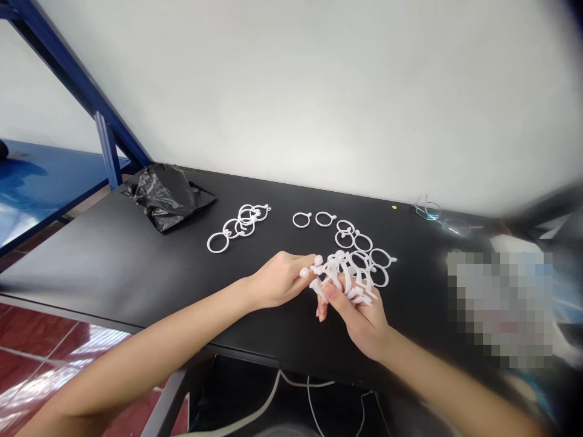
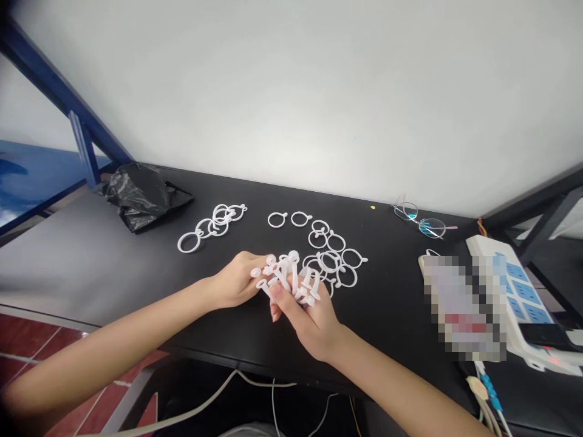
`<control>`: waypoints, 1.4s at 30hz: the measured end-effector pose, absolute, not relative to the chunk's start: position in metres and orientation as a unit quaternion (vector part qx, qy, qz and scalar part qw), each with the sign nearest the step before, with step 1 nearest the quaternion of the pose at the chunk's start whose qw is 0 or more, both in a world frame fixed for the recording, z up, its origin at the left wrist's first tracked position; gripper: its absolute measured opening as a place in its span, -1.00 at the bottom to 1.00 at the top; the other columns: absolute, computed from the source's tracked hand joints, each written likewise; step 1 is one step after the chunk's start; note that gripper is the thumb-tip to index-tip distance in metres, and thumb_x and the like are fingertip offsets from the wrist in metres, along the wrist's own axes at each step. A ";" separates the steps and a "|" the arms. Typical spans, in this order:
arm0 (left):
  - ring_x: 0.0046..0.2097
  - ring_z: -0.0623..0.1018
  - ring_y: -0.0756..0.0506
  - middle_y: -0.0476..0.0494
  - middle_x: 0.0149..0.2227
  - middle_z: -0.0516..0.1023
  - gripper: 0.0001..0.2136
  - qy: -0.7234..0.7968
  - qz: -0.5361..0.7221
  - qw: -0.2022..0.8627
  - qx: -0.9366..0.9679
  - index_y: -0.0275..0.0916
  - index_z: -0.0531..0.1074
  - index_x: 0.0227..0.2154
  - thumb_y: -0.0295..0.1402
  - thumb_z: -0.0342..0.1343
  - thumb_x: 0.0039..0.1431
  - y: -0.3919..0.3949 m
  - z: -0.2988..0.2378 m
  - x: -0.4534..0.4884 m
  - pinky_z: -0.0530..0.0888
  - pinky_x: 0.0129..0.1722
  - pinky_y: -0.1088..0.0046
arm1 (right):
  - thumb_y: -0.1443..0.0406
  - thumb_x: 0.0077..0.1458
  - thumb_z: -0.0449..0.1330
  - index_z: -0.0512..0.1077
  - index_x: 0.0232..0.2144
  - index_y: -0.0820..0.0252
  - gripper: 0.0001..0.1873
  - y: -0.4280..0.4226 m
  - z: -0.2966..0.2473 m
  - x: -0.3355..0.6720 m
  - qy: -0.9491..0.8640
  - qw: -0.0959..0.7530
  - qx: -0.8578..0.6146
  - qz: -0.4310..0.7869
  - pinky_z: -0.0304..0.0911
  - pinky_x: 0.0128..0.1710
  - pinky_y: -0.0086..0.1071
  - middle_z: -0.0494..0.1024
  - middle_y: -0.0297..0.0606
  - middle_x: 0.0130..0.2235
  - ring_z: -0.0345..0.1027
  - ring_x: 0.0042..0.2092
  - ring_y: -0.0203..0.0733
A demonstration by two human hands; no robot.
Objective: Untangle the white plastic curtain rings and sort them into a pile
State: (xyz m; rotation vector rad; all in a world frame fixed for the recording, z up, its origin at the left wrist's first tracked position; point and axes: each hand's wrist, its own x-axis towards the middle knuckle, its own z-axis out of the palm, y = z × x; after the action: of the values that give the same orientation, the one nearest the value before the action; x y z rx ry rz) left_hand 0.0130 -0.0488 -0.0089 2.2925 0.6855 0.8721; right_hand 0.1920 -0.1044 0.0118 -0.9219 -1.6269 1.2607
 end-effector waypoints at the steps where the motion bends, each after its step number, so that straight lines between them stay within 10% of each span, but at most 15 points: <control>1: -0.53 0.34 0.06 0.01 -0.52 0.37 -0.69 0.261 0.321 0.296 0.861 -0.24 0.21 -0.46 -0.28 -0.26 0.39 -0.048 -0.008 0.013 0.29 -0.49 0.56 | 0.21 0.30 0.07 0.43 -0.55 0.19 -0.61 -0.103 0.010 0.192 -0.645 0.429 -0.375 0.509 0.36 -0.37 -0.33 0.46 -0.30 -0.54 0.41 -0.45 -0.24; 9: -0.59 0.36 0.07 0.10 -0.64 0.35 -0.70 0.303 0.201 0.351 0.863 -0.26 0.42 -0.31 -0.14 -0.05 0.33 -0.047 0.004 0.017 0.25 -0.51 0.60 | 0.08 0.13 0.24 0.42 -0.55 0.21 -0.64 -0.055 0.030 0.197 -0.441 0.564 -0.410 0.565 0.41 -0.49 -0.41 0.44 -0.34 -0.52 0.38 -0.50 -0.31; 17: -0.56 0.35 0.07 0.08 -0.59 0.38 -0.76 0.268 0.206 0.283 0.898 -0.25 0.43 -0.37 -0.23 -0.01 0.33 -0.046 -0.008 0.019 0.25 -0.49 0.58 | 0.17 0.03 0.30 0.48 -0.38 0.28 -0.75 0.018 0.047 0.134 -0.642 0.420 -0.395 0.505 0.49 -0.45 -0.38 0.55 -0.22 -0.40 0.54 -0.33 -0.16; 22: -0.58 0.32 0.07 0.07 -0.60 0.38 -0.76 0.285 0.191 0.258 0.903 -0.25 0.42 -0.38 -0.25 -0.02 0.33 -0.046 -0.009 0.018 0.22 -0.51 0.57 | 0.33 0.04 0.22 0.36 -0.52 0.20 -0.87 0.048 0.023 0.090 -0.756 0.245 -0.391 0.464 0.23 -0.71 -0.48 0.44 -0.38 -0.64 0.44 -0.59 -0.22; 31: -0.42 0.52 -0.09 -0.12 -0.44 0.55 -0.74 0.370 0.150 0.117 0.909 -0.28 0.47 -0.34 -0.30 -0.08 0.33 -0.029 -0.009 0.009 0.37 -0.40 0.43 | 0.41 -0.15 0.33 0.47 -0.24 0.20 -0.68 0.053 0.020 0.088 -0.803 0.209 -0.396 0.392 0.28 -0.46 -0.39 0.59 -0.20 -0.15 0.40 -0.54 -0.35; 36: -0.15 0.57 -0.24 -0.27 -0.20 0.58 -0.77 0.470 0.122 0.055 0.872 -0.32 0.48 -0.22 -0.38 -0.08 0.30 -0.018 -0.003 0.000 0.46 -0.20 0.28 | 0.36 -0.15 0.37 0.49 -0.17 0.20 -0.60 0.053 0.030 0.095 -0.815 0.188 -0.393 0.383 0.28 -0.36 -0.35 0.58 -0.32 -0.40 0.43 -0.46 -0.25; 42: -0.32 0.60 -0.26 -0.29 -0.35 0.57 -0.71 0.575 0.028 0.067 0.815 -0.37 0.45 -0.21 -0.32 -0.15 0.34 -0.019 0.007 -0.006 0.47 -0.37 0.29 | 0.26 -0.07 0.34 0.48 -0.17 0.17 -0.65 0.064 0.037 0.126 -0.798 0.217 -0.394 0.402 0.28 -0.45 -0.41 0.61 -0.28 -0.32 0.45 -0.43 -0.26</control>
State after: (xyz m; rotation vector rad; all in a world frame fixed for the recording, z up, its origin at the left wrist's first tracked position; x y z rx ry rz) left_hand -0.0062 -0.0185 0.0072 2.4557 1.7341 0.0834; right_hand 0.1258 0.0640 0.0372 -1.0920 -2.2100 1.1130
